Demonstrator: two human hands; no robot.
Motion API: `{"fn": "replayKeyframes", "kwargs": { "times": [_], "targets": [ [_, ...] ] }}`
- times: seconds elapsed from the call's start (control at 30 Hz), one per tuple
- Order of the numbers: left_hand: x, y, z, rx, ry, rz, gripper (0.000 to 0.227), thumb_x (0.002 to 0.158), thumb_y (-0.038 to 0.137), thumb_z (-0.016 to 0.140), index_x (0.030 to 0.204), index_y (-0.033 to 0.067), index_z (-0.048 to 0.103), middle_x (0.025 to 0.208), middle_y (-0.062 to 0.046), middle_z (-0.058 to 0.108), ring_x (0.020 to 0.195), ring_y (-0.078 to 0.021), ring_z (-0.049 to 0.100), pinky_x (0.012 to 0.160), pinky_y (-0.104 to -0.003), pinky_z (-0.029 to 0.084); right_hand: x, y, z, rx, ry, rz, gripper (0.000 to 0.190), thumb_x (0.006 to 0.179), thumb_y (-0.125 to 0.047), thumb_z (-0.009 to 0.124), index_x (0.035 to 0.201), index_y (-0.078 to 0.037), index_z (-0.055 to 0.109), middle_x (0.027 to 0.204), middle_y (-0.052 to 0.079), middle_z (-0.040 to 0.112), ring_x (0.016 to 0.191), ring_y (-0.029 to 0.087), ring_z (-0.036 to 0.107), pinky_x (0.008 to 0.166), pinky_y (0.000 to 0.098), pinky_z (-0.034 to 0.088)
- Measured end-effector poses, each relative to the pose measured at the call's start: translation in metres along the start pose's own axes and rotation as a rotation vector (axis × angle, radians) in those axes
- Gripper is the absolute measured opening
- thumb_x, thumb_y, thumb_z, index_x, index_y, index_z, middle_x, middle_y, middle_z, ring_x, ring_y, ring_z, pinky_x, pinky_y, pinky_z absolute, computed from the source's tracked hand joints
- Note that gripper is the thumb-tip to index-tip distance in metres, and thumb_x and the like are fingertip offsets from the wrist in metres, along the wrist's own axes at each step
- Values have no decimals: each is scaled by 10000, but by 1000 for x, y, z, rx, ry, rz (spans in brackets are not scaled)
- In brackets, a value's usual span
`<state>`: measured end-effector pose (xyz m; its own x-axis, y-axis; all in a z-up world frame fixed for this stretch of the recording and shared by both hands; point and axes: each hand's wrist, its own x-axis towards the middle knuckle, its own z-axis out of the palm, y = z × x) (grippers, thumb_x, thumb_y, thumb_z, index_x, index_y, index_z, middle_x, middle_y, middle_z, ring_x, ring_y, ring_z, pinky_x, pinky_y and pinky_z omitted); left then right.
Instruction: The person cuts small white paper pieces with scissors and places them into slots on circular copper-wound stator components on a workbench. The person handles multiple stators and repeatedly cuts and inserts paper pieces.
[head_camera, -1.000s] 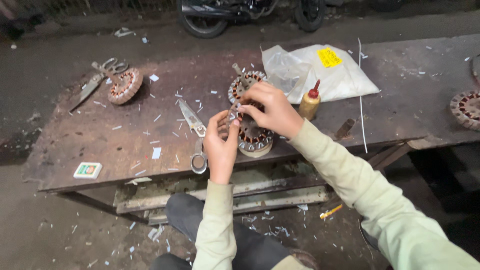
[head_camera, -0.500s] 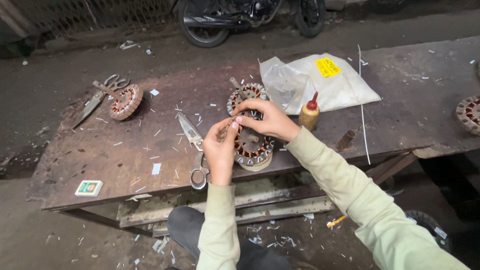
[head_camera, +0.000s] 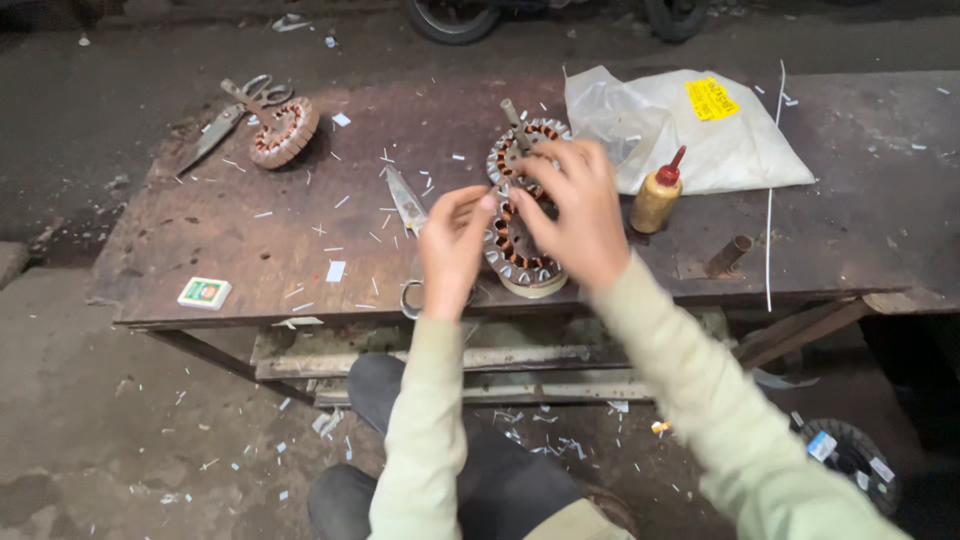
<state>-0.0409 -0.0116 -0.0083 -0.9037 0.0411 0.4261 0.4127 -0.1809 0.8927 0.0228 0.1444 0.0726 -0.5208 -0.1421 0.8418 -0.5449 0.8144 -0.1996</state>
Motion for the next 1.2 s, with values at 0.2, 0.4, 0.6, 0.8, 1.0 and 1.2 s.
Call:
{"fn": "replayKeyframes", "kwargs": {
  "times": [0.2,0.4,0.6,0.8,1.0,1.2],
  "targets": [
    [-18,7,-123,1153,479,284,308,926,195,762,1157,0,707,1084,-201,681,1060,-398,595,912,-514,462,-66,-110,33,282,-70,246,108,915,-135,742,959,-40,714,922,108,696,856,295,679,751,403,545],
    [-19,-38,-166,1310,419,14,295,787,213,870,1010,59,754,931,-185,693,889,-411,649,772,-515,500,-64,-107,95,-29,-194,299,337,814,-224,780,1010,15,646,994,166,641,935,349,605,787,464,489],
    [-23,-30,-165,1129,383,8,158,808,148,857,918,66,780,831,-131,724,771,-346,686,724,-474,524,-62,-87,103,-85,-411,377,421,767,-257,792,1007,34,605,844,180,678,768,375,676,648,481,525],
    [-60,-4,-107,508,297,42,95,943,92,733,994,13,723,928,-95,695,743,-202,672,632,-281,540,-76,-88,91,-86,-527,389,532,616,-258,829,945,98,609,680,195,676,653,391,697,592,475,555],
    [-86,-16,-76,-274,233,-381,263,946,84,686,1191,-11,696,938,-34,716,737,-78,628,627,-225,500,-114,-85,65,177,-588,636,424,667,-317,861,833,15,654,690,163,684,662,327,697,629,417,555],
    [-94,-25,-86,-186,238,-311,282,942,58,722,1201,-50,705,982,-57,727,836,-85,666,742,-223,554,-175,-61,56,1314,-624,1152,338,800,-181,851,1011,-48,623,835,10,645,701,94,591,609,266,460]
  ]
}}
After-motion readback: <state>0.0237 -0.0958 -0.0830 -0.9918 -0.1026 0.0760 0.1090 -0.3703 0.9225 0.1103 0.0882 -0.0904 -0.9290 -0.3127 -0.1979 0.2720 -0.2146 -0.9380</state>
